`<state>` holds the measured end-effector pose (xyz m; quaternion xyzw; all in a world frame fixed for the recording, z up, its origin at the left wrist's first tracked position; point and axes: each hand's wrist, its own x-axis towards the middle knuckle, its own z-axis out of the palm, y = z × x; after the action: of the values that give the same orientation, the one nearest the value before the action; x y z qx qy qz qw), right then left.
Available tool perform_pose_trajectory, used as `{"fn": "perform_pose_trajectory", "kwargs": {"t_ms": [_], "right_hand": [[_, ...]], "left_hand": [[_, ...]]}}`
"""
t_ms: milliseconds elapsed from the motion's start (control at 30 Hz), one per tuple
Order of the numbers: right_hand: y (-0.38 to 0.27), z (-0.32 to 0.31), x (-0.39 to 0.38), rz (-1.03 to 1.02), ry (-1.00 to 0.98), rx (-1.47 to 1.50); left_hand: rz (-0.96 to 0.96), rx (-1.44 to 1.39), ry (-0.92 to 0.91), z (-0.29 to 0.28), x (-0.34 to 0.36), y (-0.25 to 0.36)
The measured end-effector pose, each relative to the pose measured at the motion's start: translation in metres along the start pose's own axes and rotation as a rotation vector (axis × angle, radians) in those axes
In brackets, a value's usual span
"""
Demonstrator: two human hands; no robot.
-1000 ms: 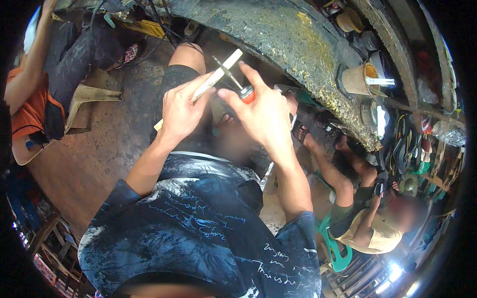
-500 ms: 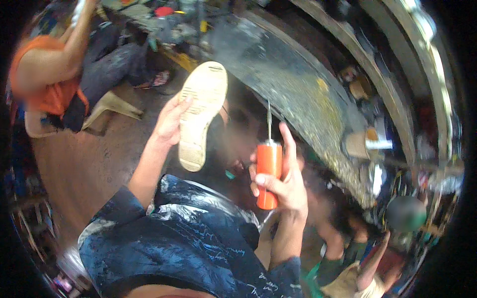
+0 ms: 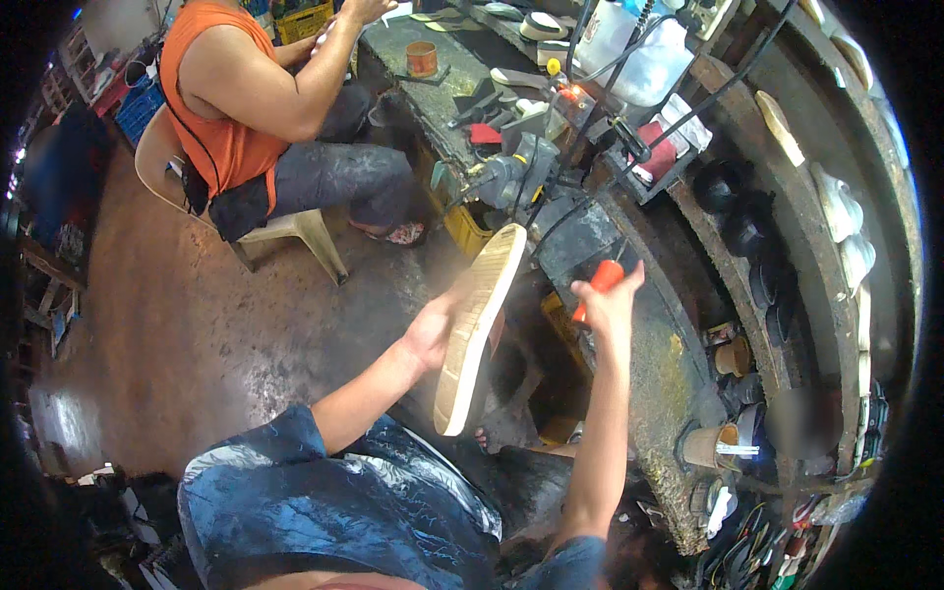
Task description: The person uses a handheld rotary carving tool to shape a small wooden piece. They hold the wood in one hand and guide the tool along its surface, periodically pausing to inspect the carved area.
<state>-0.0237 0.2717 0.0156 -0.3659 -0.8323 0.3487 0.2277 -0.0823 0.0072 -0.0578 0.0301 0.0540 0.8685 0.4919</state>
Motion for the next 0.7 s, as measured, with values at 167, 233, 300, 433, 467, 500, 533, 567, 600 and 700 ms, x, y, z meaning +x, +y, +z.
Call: {"fn": "perform_pose_trajectory", "kwargs": {"t_ms": [167, 233, 300, 433, 467, 500, 533, 567, 600, 700], "right_hand": [[0.033, 0.058, 0.078, 0.058, 0.076, -0.417], [0.036, 0.071, 0.092, 0.099, 0.048, -0.646], [0.032, 0.072, 0.085, 0.102, 0.074, -0.702], [0.011, 0.028, 0.013, -0.323, 0.317, -0.021], [0.013, -0.003, -0.016, -0.229, -0.023, 0.256], [0.008, -0.021, -0.041, -0.259, -0.219, 0.505], [0.005, -0.037, -0.074, -0.116, -0.464, 0.945], [0.003, -0.052, -0.102, -0.151, -0.568, 1.051], [0.001, -0.067, -0.123, -0.177, -0.604, 1.081], [-0.001, -0.103, -0.156, -0.167, -0.403, 0.965]], "left_hand": [[-0.007, 0.069, 0.117, -0.001, 0.004, -0.013], [-0.145, 0.058, 0.16, 0.0, 0.007, -0.015], [-0.141, 0.068, 0.157, 0.009, 0.013, -0.021], [0.04, 0.222, 0.282, 0.052, 0.025, -0.042], [0.086, 0.291, 0.257, 0.066, 0.029, -0.048], [0.072, 0.31, 0.288, 0.077, 0.037, -0.046], [0.122, 0.345, 0.26, 0.088, 0.047, -0.049], [0.099, 0.259, 0.151, 0.096, 0.058, -0.052], [0.156, 0.277, 0.171, 0.103, 0.071, -0.059], [0.293, 0.274, -0.006, 0.125, 0.096, -0.094]]}}
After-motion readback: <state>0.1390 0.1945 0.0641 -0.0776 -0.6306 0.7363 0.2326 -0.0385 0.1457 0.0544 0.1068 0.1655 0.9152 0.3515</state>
